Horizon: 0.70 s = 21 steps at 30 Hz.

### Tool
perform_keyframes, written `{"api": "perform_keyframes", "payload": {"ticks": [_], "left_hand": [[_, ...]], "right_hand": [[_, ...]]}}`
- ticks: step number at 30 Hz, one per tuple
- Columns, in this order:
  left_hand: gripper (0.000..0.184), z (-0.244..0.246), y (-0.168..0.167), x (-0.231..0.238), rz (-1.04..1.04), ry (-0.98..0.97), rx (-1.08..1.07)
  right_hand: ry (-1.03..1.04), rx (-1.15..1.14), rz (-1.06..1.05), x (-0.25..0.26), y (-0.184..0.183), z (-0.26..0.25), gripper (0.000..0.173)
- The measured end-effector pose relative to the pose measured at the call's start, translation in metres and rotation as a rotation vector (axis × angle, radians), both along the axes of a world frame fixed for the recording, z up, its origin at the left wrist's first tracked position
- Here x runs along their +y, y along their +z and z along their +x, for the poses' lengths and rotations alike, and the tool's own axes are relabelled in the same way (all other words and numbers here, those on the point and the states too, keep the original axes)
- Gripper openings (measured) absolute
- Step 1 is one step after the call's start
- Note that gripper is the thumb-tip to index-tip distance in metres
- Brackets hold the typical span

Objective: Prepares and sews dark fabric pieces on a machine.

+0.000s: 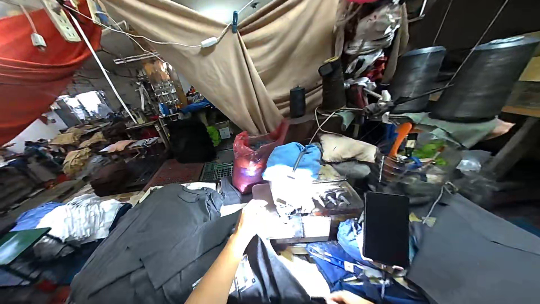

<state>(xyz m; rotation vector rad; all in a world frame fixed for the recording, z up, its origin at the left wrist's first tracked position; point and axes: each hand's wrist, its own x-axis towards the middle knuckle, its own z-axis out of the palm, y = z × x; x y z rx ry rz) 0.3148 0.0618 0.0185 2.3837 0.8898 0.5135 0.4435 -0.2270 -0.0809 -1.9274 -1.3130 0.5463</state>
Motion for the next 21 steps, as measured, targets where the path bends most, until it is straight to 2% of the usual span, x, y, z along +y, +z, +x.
{"api": "perform_keyframes", "payload": {"ticks": [2,4,6,8,9,11,13,14,16,21], "left_hand": [[0.032,-0.003,-0.028,0.022,0.086,-0.109,-0.108],[0.037,-0.003,-0.037,0.025,0.165,-0.117,-0.112],[0.041,-0.001,-0.039,0.017,0.28,0.071,0.0],[0.035,0.005,-0.035,0.008,0.354,0.251,0.084],[0.033,0.006,-0.033,0.005,0.347,0.281,0.099],[0.027,0.003,-0.035,-0.001,0.281,0.255,0.057],[0.028,-0.003,-0.043,-0.012,0.273,0.183,-0.023],[0.03,-0.007,-0.048,-0.021,0.303,0.148,-0.065],[0.032,-0.011,-0.055,-0.039,0.365,0.09,-0.087],[0.035,-0.007,-0.071,-0.055,0.539,0.053,-0.089]], "right_hand": [[0.025,-0.07,0.29,0.038,-0.013,-0.009,0.017],[0.001,-0.006,0.438,0.079,-0.022,-0.019,0.016],[0.001,0.126,0.355,0.109,-0.021,-0.027,0.025],[0.072,0.277,0.191,0.125,-0.014,-0.026,0.028],[0.105,0.314,0.141,0.129,-0.015,-0.024,0.027],[0.156,0.354,0.155,0.125,-0.019,-0.018,0.026],[0.154,0.481,0.214,0.108,-0.022,-0.009,0.015],[0.126,0.577,0.199,0.097,-0.021,-0.003,0.008],[0.047,0.692,0.182,0.077,-0.02,0.007,0.01],[0.074,0.576,0.265,0.06,-0.029,0.012,0.002]]}}
